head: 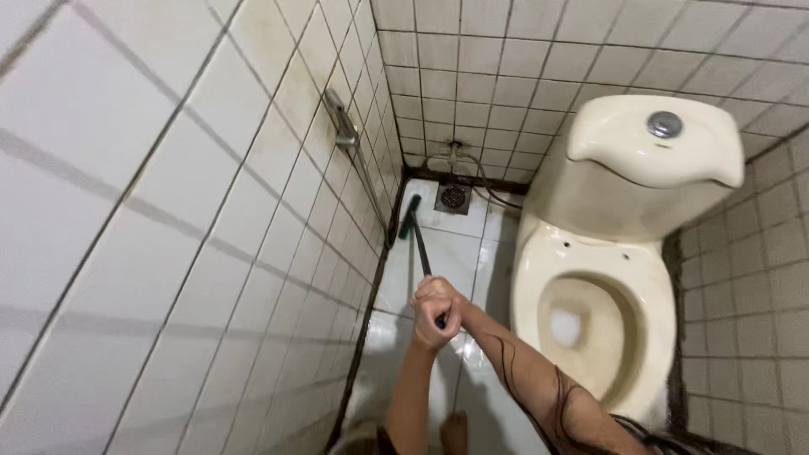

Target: The person uses a squeegee to push water across the tiled floor around a toilet, then pours water from a bucket into the toilet bowl and continues squeegeeing the floor. The person repeatedly moves water toward the drain and refills the bucket from a wall tap.

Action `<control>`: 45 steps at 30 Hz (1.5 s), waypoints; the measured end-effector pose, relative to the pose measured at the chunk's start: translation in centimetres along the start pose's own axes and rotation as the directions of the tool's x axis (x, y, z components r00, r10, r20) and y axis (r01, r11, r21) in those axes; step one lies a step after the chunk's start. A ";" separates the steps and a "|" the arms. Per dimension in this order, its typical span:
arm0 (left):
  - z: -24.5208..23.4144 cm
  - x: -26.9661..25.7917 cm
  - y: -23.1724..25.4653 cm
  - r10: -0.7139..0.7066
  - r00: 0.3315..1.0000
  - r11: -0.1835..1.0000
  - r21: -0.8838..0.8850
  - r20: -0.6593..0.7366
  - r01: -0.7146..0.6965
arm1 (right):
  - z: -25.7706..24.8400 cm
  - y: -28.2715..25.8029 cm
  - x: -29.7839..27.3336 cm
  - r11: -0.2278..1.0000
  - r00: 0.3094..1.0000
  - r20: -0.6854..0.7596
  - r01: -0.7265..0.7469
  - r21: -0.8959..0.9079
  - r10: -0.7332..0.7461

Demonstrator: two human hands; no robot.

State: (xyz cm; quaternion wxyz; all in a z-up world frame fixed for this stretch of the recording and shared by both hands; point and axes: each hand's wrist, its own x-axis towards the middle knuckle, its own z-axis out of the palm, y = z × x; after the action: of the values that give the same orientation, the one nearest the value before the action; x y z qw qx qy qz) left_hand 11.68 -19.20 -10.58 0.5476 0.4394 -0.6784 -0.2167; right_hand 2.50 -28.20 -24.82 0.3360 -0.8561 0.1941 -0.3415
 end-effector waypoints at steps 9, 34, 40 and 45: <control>2.4 7.9 -6.6 0.064 0.998 0.996 -0.055 -0.023 -0.065 | -1.5 7.0 3.8 0.988 0.989 -0.116 -0.107 -0.113 0.094; -2.5 1.5 18.4 -0.153 0.972 0.965 -0.184 0.177 0.186 | -2.5 -12.4 -5.6 0.946 0.856 -0.432 -0.174 0.273 0.282; -0.9 -9.4 25.4 -0.149 0.931 0.951 -0.209 0.333 0.227 | 1.4 -21.4 -17.6 0.965 0.853 -0.464 -0.262 0.019 0.240; 0.9 -15.7 27.8 -0.121 0.974 0.949 -0.264 0.193 0.170 | 2.0 -26.1 -21.8 0.948 0.848 -0.457 -0.316 -0.027 0.270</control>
State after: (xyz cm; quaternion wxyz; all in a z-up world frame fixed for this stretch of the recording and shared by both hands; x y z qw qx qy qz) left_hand 1.14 8.17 1.98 0.5250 0.3863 -0.6518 -0.3876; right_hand -8.47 3.20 -17.36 0.2868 -0.7305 0.4113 -0.4636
